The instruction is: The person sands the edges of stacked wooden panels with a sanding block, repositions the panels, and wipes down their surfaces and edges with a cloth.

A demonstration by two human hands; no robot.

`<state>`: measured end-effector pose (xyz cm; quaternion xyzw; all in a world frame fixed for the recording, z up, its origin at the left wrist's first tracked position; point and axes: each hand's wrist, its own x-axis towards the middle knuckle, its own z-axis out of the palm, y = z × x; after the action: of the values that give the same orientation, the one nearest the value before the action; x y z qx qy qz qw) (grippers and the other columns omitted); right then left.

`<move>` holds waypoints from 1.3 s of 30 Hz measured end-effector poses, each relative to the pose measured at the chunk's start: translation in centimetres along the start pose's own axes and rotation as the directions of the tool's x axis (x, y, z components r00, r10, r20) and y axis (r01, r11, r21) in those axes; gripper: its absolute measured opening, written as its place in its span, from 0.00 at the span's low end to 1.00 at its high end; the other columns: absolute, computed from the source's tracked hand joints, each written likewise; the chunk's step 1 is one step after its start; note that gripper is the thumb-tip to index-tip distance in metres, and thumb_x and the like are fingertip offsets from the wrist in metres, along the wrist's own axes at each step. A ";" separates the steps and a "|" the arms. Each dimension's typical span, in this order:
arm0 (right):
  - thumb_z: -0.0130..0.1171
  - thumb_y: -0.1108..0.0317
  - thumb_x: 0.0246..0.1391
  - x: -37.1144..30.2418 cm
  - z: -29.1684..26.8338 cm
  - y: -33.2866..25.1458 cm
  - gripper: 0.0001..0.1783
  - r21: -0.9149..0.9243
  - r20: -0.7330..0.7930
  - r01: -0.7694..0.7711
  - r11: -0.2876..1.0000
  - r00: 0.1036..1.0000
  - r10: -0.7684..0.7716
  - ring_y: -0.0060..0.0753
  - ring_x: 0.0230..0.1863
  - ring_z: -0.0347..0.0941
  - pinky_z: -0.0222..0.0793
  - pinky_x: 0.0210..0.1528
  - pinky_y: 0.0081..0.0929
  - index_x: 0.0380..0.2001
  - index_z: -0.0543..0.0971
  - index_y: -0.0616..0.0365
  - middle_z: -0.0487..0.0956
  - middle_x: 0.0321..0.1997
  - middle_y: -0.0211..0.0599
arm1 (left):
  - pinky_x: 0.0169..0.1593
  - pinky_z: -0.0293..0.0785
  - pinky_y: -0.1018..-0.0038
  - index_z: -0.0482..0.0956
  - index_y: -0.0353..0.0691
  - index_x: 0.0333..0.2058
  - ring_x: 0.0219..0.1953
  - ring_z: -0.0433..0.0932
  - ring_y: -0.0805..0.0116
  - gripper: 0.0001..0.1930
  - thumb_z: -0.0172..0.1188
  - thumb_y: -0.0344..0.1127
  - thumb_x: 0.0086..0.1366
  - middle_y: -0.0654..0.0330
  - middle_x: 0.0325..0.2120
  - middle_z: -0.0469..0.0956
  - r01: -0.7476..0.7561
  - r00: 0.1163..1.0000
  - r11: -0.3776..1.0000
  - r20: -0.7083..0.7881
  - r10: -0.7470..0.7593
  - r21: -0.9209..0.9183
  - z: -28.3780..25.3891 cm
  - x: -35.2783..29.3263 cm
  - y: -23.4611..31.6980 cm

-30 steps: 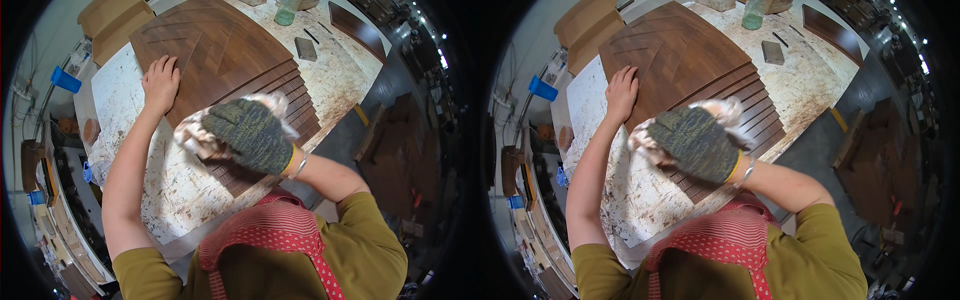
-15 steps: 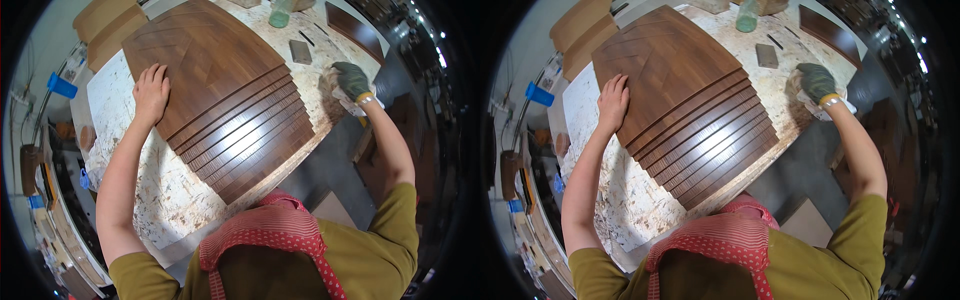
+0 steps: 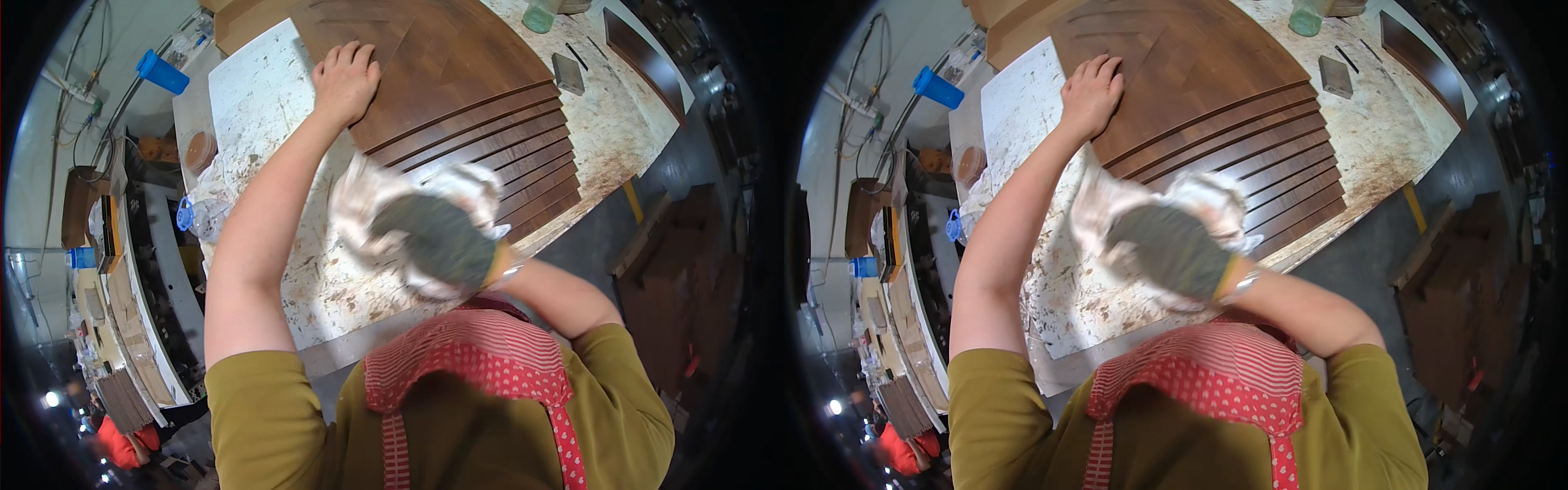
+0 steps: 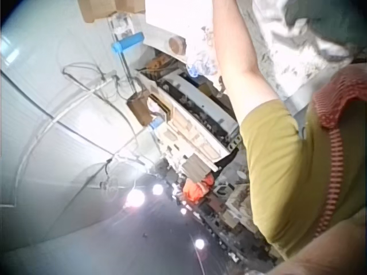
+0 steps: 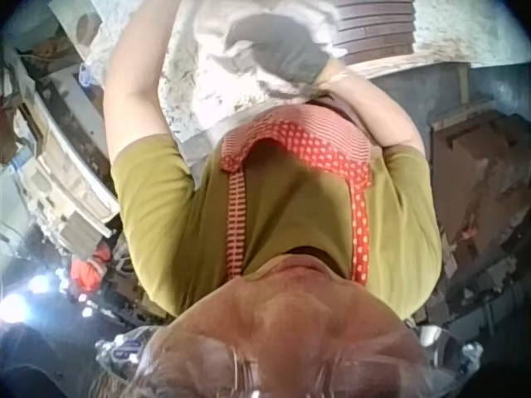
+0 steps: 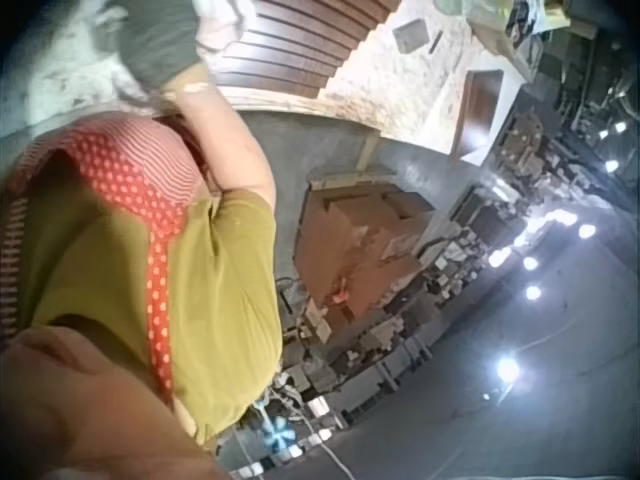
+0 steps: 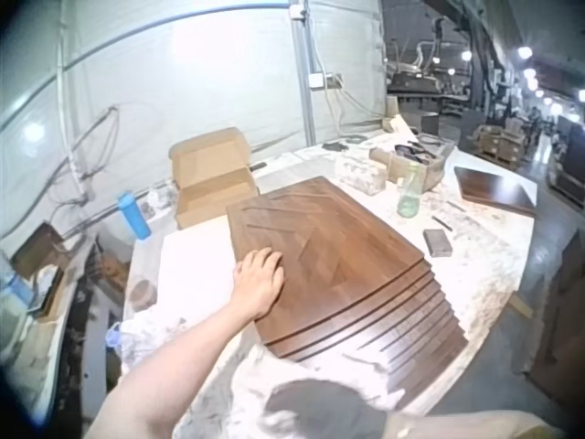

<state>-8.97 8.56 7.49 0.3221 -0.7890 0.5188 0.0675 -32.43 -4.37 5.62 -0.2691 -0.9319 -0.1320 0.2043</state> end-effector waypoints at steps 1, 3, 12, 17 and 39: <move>0.48 0.71 0.51 -1.3 -1.4 2.3 0.17 -0.089 -0.120 -0.150 0.985 0.983 0.139 0.35 0.48 0.71 0.64 0.53 0.32 0.45 0.75 0.61 0.75 0.46 0.39 | 0.59 0.54 0.54 0.69 0.47 0.53 0.59 0.60 0.57 0.21 0.42 0.45 0.63 0.57 0.56 0.65 0.002 1.000 1.000 0.001 -0.002 -0.002 0.2 0.2 0.1; 0.49 0.71 0.53 1.0 -7.3 -0.5 0.17 -0.177 -0.077 -0.408 0.896 0.913 0.400 0.35 0.51 0.70 0.63 0.56 0.31 0.47 0.74 0.59 0.74 0.49 0.40 | 0.59 0.54 0.54 0.69 0.47 0.53 0.59 0.61 0.57 0.21 0.42 0.45 0.63 0.57 0.56 0.65 0.006 1.000 1.000 -0.027 -0.006 -0.005 -0.2 -0.7 -0.9; 0.51 0.66 0.52 -1.3 6.4 0.7 0.21 -0.521 0.245 0.140 0.842 0.970 -0.010 0.36 0.48 0.70 0.64 0.53 0.32 0.51 0.72 0.52 0.72 0.52 0.34 | 0.59 0.57 0.56 0.68 0.49 0.55 0.61 0.60 0.61 0.22 0.40 0.46 0.64 0.61 0.57 0.65 -0.012 1.000 0.999 0.019 0.011 0.039 0.8 -0.1 -1.4; 0.56 0.56 0.50 -2.1 -3.9 1.0 0.22 -0.635 -0.110 0.072 0.769 0.977 -0.182 0.40 0.49 0.69 0.65 0.50 0.40 0.47 0.73 0.53 0.71 0.52 0.42 | 0.61 0.52 0.58 0.67 0.48 0.56 0.61 0.58 0.60 0.22 0.39 0.46 0.65 0.59 0.58 0.64 0.021 0.996 0.998 0.090 -0.027 0.062 -0.7 0.1 -0.2; 0.51 0.75 0.46 -11.3 -21.0 9.1 0.22 -0.791 -0.384 -0.354 0.499 0.922 0.046 0.47 0.51 0.70 0.63 0.56 0.35 0.48 0.75 0.54 0.75 0.49 0.43 | 0.61 0.54 0.59 0.67 0.47 0.55 0.61 0.59 0.60 0.21 0.41 0.45 0.66 0.60 0.58 0.63 -0.009 0.996 0.999 0.094 0.005 0.040 -1.1 0.2 -0.5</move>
<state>-10.21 33.94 4.95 0.0663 -0.9512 0.1167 0.2779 -32.50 -5.09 6.65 -0.2739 -0.9420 -0.0996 0.1663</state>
